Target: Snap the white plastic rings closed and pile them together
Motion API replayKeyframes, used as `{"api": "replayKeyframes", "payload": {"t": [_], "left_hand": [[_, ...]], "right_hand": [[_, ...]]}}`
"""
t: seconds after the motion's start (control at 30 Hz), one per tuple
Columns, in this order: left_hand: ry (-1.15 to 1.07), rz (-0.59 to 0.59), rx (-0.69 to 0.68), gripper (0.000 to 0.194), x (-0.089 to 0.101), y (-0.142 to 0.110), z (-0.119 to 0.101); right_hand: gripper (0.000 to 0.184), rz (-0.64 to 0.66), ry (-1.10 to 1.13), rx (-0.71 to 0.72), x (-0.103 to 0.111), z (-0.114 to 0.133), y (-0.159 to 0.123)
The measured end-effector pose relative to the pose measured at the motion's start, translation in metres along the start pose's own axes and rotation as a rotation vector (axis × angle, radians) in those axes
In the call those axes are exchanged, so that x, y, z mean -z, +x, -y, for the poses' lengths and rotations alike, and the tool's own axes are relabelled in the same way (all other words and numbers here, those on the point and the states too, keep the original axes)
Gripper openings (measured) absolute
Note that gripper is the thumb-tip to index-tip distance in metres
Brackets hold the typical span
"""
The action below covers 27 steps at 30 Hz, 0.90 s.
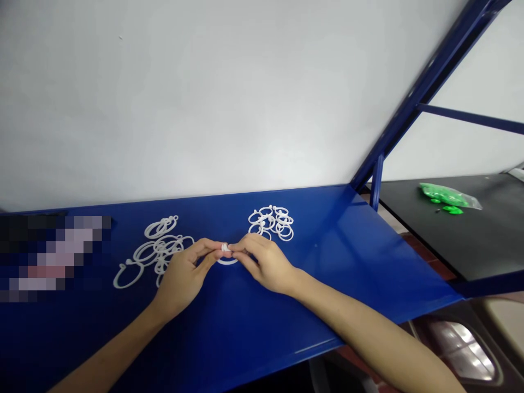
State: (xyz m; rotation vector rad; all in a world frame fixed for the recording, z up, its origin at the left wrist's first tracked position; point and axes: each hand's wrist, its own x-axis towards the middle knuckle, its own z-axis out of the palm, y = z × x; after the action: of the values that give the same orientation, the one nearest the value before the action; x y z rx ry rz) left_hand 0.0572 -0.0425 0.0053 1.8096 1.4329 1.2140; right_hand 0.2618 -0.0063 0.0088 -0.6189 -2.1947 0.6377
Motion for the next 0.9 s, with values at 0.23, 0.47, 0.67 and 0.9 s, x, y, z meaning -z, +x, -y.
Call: {"api": "replayKeyframes", "payload": {"t": [0.23,0.47,0.67,0.9], "left_hand": [[0.14,-0.043,-0.197,0.017,-0.0044,-0.0077,-0.0038],[0.203,-0.043,-0.327,0.016,-0.001,-0.0052,-0.0052],[0.239,-0.042,-0.363,0.014,-0.0038,-0.0063,-0.0005],[0.234,-0.041,-0.334,0.008,-0.0052,-0.0034,-0.002]], "right_hand": [[0.017,0.056,-0.037,0.099,-0.002,0.0045,-0.0059],[0.018,0.006,-0.149,0.227,-0.0014,0.0033,-0.0061],[0.017,0.021,-0.28,0.253,-0.0047,-0.0008,-0.0092],[0.013,-0.079,-0.218,0.147,-0.0087,-0.0021,-0.002]]}}
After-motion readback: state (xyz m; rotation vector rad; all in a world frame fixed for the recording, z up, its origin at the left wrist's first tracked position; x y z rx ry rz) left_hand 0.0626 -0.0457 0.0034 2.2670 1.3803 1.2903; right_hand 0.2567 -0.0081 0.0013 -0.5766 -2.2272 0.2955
